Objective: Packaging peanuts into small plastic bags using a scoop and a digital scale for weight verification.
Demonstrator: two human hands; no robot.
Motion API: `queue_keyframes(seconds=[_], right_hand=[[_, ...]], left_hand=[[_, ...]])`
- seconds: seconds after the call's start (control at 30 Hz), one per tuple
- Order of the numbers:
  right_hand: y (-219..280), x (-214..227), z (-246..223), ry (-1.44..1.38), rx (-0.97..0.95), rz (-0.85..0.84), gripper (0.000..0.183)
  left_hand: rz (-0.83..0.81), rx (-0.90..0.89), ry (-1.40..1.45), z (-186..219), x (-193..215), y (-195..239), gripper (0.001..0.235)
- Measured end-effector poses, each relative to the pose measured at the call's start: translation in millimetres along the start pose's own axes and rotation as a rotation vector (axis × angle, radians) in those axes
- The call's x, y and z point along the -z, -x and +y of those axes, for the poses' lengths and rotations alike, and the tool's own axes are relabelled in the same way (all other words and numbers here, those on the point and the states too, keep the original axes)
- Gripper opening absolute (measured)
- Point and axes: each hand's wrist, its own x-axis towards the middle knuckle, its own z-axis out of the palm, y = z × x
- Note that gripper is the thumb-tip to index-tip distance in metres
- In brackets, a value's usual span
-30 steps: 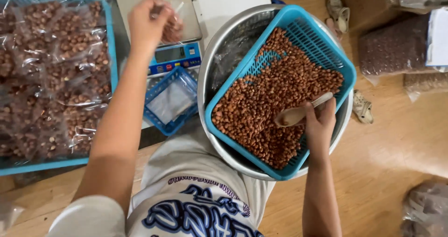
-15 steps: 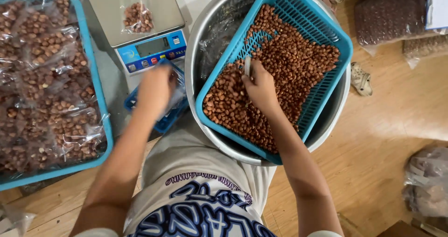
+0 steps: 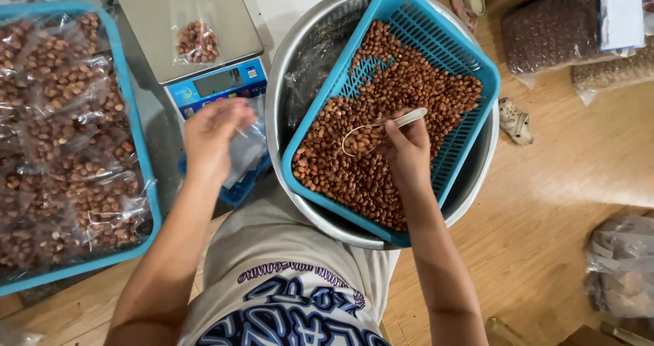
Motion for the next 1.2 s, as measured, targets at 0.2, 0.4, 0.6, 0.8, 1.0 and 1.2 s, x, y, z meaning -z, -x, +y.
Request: queue_keyframes(seconds=[0.2,0.4,0.6,0.8,1.0,1.2], right_hand=[[13.9,-16.5,-93.0,0.01,0.371,0.135,0.014],[25.1,-28.0,-108.7,0.693,0.832,-0.1,0.018],[20.6,-19.7,-95.4,0.524,0.824,-0.026,0.013],[4.8,0.0,-60.3,-0.02,0.317,0.15,0.015],[15.5,-3.5,-66.3,0.038,0.428,0.144,0.014],[31.3,-35.1,-81.2,0.355,0.596,0.119,0.014]], left_hand=[[-0.598,-0.131,-0.132,16.1,-94.5,31.5,0.03],[-0.793,0.148,0.145,-42.2,-134.7,33.6,0.048],[-0.797,0.133,0.085,-37.5,-137.5,33.5,0.046],[-0.708,0.074,-0.039,-4.7,-130.7,49.3,0.046],[-0.333,-0.079,0.009,84.8,-79.5,19.4,0.032],[0.058,-0.664,-1.136,-11.8,71.4,-194.0,0.028]])
